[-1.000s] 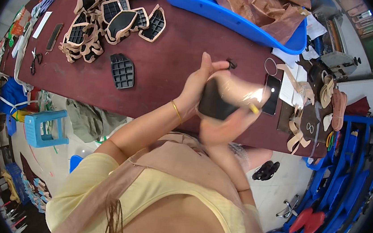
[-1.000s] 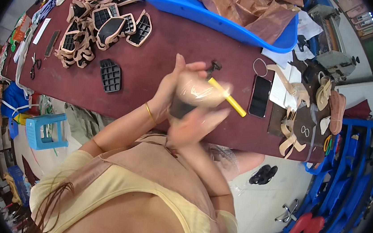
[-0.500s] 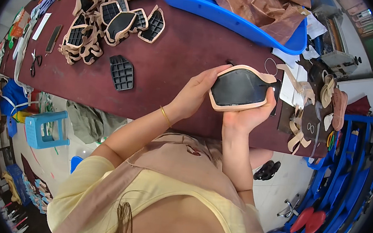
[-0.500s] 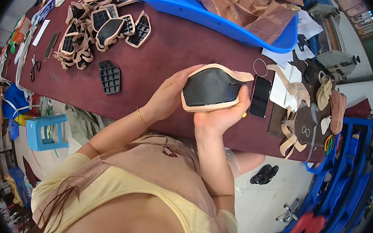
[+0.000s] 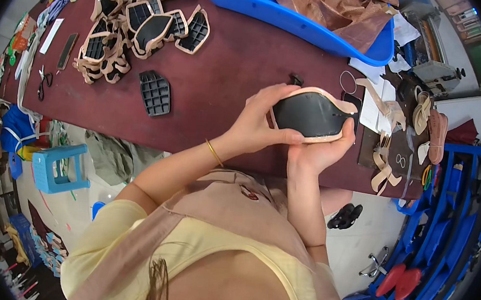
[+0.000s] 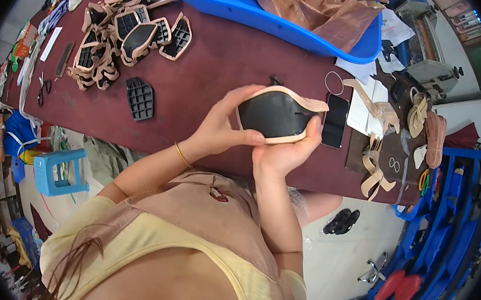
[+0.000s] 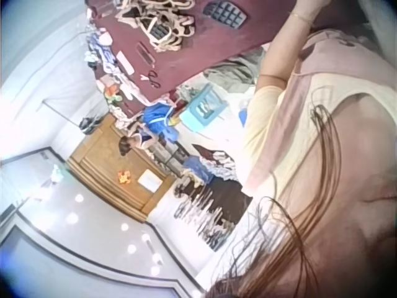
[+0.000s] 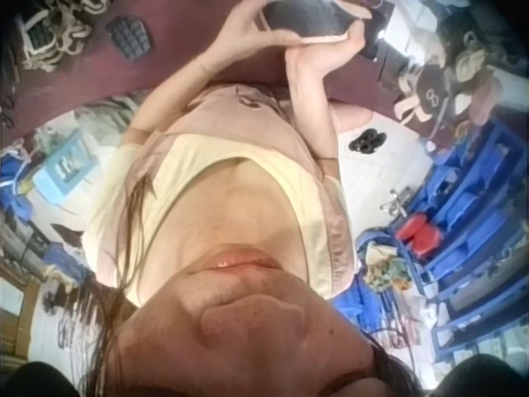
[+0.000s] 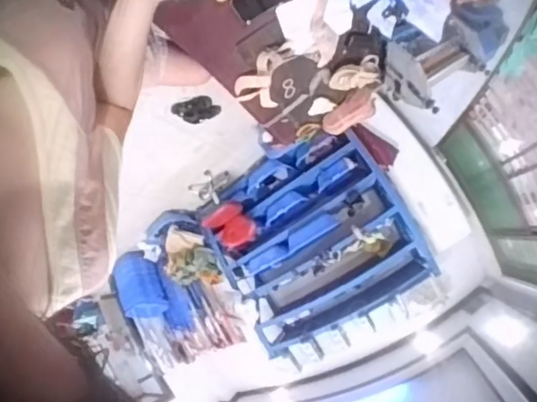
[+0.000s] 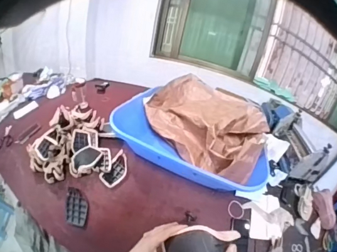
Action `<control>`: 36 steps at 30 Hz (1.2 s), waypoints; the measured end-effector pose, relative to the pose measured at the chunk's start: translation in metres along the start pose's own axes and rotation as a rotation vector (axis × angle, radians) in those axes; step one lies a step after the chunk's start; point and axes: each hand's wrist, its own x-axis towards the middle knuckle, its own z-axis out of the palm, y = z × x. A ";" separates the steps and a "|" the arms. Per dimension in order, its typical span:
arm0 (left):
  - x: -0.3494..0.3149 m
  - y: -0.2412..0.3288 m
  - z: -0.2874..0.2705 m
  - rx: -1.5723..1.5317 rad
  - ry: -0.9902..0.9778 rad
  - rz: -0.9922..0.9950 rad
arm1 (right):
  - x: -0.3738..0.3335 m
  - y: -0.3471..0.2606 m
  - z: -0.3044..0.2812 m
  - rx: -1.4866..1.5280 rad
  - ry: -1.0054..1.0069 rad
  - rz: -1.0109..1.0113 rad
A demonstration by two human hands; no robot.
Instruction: The recorder is attaching a sole component to a shoe upper using manual pressure and a hammer.
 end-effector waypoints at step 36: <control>0.024 0.035 -0.047 -1.265 -0.133 -0.347 | -0.012 -0.012 -0.036 -0.528 -0.770 0.714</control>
